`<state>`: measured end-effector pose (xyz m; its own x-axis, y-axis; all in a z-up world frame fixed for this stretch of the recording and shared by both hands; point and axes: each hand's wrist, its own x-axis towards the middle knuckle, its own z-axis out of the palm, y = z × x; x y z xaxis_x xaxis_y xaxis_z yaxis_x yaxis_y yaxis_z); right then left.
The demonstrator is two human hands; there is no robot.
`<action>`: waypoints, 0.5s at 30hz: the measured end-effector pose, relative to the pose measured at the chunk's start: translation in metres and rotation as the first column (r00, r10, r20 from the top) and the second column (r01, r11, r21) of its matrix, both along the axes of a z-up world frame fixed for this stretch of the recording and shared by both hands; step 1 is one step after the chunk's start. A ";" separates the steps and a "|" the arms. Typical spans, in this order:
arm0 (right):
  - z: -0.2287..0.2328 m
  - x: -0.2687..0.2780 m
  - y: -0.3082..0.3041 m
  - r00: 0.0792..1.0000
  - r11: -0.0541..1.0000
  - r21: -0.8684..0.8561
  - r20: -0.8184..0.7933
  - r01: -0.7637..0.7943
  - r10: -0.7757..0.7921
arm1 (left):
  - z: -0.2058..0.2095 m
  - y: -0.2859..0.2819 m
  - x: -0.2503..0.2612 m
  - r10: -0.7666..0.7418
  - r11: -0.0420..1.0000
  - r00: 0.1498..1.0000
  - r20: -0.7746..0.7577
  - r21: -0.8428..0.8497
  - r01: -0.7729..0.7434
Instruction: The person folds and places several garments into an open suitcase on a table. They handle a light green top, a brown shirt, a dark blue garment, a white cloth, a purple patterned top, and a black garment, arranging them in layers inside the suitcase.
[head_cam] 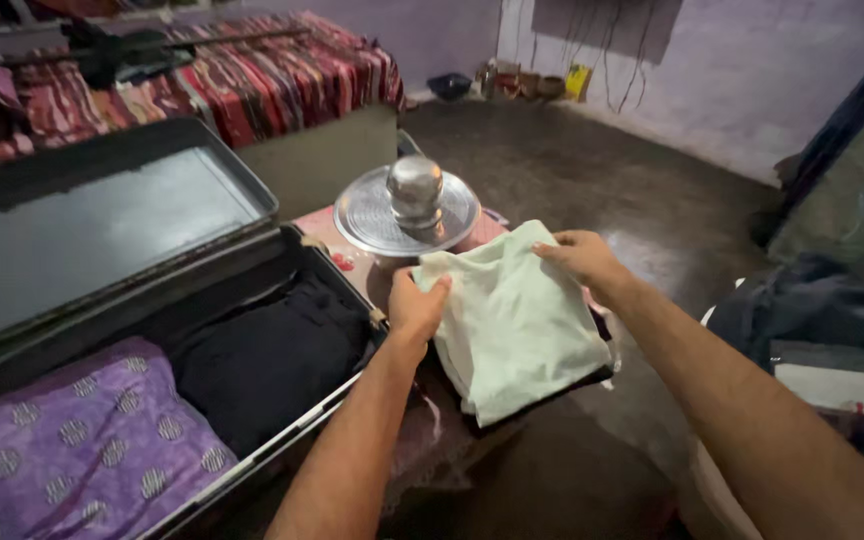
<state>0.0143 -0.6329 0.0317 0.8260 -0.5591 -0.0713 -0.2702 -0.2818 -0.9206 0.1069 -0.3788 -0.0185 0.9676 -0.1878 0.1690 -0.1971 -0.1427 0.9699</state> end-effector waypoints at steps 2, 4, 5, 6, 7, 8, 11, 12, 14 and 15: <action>-0.015 0.008 -0.004 0.998 0.999 0.031 0.056 -0.015 0.013 | -0.002 0.005 -0.007 0.024 0.991 0.991 0.130 0.127 -0.041; -0.029 0.013 -0.001 0.997 0.973 -0.227 0.080 0.040 -0.023 | -0.001 0.011 -0.021 -0.002 0.948 0.960 0.281 0.307 -0.088; -0.034 0.016 0.001 0.994 0.933 -0.353 0.099 0.069 -0.036 | 0.001 0.014 -0.028 -0.058 0.941 0.918 0.392 0.329 -0.081; -0.038 0.016 0.002 0.993 0.892 -0.449 0.121 0.050 0.005 | 0.002 0.017 -0.038 -0.114 0.933 0.861 0.496 0.350 -0.078; -0.042 0.013 0.004 0.989 0.841 -0.539 0.140 0.035 0.048 | 0.003 0.019 -0.047 -0.171 0.925 0.789 0.591 0.372 -0.078; -0.047 0.010 0.007 0.984 0.781 -0.624 0.154 0.024 0.093 | 0.005 0.018 -0.055 -0.264 0.877 0.788 0.557 0.478 -0.045; -0.060 0.015 0.026 0.967 0.613 -0.789 0.124 -0.040 0.222 | 0.004 0.008 -0.073 -0.438 0.718 0.804 0.401 0.695 0.045; -0.064 0.015 0.032 0.970 0.574 -0.813 0.049 -0.099 0.236 | 0.001 0.006 -0.078 -0.443 0.689 0.831 0.335 0.720 0.077; -0.079 0.012 0.047 0.959 0.492 -0.840 -0.105 -0.228 0.265 | -0.013 0.011 -0.083 -0.453 0.648 0.851 0.264 0.754 0.111; -0.088 0.009 0.053 0.956 0.459 -0.850 -0.158 -0.259 0.248 | -0.022 0.015 -0.083 -0.467 0.634 0.845 0.260 0.764 0.115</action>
